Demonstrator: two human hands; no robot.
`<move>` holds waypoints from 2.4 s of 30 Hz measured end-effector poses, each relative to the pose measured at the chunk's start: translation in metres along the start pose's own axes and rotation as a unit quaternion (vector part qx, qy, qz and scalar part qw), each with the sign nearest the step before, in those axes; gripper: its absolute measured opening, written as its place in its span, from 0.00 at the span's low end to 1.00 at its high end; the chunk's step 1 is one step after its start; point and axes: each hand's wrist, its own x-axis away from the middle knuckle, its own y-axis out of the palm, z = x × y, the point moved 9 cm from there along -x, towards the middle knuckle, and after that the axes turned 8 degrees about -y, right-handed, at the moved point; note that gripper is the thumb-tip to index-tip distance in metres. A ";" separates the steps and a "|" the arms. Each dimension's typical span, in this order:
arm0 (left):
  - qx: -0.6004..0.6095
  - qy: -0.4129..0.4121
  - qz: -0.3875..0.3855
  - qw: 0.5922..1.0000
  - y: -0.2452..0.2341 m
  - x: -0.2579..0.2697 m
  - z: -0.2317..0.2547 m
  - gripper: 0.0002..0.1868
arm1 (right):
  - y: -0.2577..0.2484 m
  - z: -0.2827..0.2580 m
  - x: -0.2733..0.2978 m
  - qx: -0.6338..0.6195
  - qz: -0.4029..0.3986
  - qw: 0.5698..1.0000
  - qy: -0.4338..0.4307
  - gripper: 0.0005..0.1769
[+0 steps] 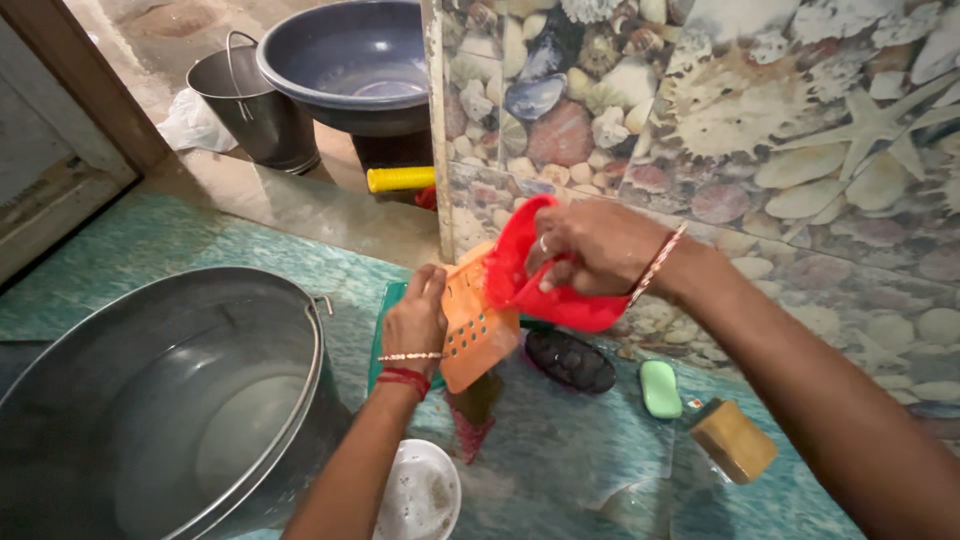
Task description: The person washes and scrubs various bathroom items, including a soap dish and a small dustpan, using water from a mug and a bucket.
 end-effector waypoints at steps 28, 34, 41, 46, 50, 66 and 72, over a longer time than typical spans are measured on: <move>-0.304 0.240 0.052 0.921 -0.006 0.034 0.034 0.04 | -0.053 -0.075 -0.051 0.022 -0.093 0.994 -0.045 0.16; -0.241 0.283 0.105 0.922 -0.034 0.032 0.039 0.08 | -0.063 -0.042 -0.035 0.049 -0.099 0.994 -0.002 0.17; -0.238 0.317 0.061 0.916 -0.017 0.061 0.013 0.10 | -0.052 -0.040 -0.041 0.069 -0.113 0.991 -0.006 0.19; -0.228 0.386 0.067 0.891 -0.005 0.079 0.023 0.10 | -0.039 -0.065 -0.054 0.095 -0.122 0.988 -0.028 0.14; -0.211 0.416 0.061 0.883 0.012 0.087 0.031 0.09 | -0.038 -0.073 -0.062 0.082 -0.101 0.991 -0.040 0.12; 0.088 -0.337 0.085 0.934 0.003 0.003 -0.072 0.15 | -0.046 -0.068 -0.068 0.196 -0.127 0.972 -0.029 0.12; 0.299 -0.600 -0.110 0.734 0.101 0.055 -0.133 0.14 | -0.007 -0.118 -0.095 0.227 -0.173 0.953 -0.107 0.13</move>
